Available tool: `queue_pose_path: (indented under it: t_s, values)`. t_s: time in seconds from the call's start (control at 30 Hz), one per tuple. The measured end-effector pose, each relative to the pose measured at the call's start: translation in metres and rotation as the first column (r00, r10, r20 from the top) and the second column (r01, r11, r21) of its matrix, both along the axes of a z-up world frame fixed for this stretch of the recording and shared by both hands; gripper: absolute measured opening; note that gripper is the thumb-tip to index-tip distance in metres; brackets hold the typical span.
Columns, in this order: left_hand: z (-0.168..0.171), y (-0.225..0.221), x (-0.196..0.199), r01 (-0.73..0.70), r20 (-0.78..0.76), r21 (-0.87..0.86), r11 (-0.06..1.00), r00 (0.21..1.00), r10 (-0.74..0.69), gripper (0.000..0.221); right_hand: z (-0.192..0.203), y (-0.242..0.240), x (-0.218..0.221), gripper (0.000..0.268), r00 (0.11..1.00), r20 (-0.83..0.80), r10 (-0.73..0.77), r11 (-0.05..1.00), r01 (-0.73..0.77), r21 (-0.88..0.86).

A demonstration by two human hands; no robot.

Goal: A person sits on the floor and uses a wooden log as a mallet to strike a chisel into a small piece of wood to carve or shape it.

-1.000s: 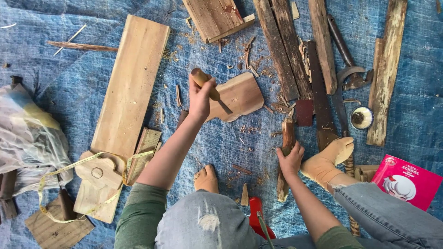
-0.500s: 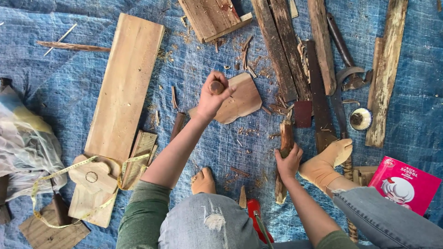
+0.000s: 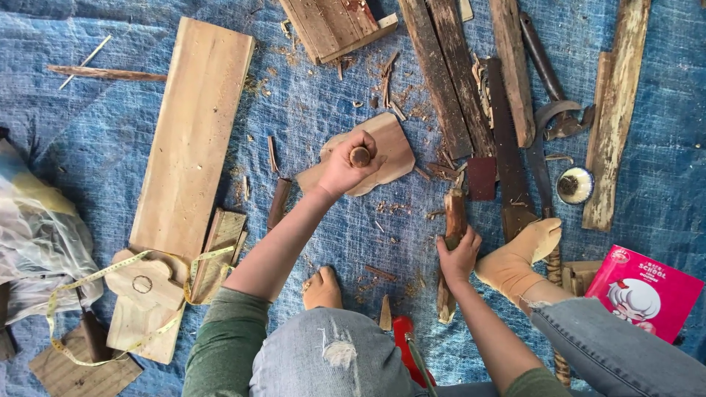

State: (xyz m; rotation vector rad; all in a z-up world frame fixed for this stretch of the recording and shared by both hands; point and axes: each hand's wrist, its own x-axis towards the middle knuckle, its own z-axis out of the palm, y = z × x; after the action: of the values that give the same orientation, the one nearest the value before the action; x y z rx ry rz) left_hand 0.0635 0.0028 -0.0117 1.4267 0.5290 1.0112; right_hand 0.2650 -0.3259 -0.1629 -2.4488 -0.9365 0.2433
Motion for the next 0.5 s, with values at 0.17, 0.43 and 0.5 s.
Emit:
queue_pose_path:
  t_s: [0.17,0.43,0.5]
  values:
    - [-0.027,-0.016,0.002,0.096,-0.038,0.086,0.992,0.995,-0.093,0.020,0.002,0.001,-0.001,0.083,1.000,-0.003,0.001,1.000,-0.001,-0.010]
    - [-0.036,-0.078,0.003,0.319,-0.305,0.496,0.808,0.935,-0.182,0.026,0.005,0.002,-0.001,0.082,1.000,-0.002,0.017,1.000,-0.017,-0.004]
    - [-0.032,-0.091,-0.005,0.254,-0.372,0.499,0.829,0.926,-0.060,0.030,0.001,0.001,-0.001,0.083,0.999,0.038,0.026,1.000,-0.026,0.014]
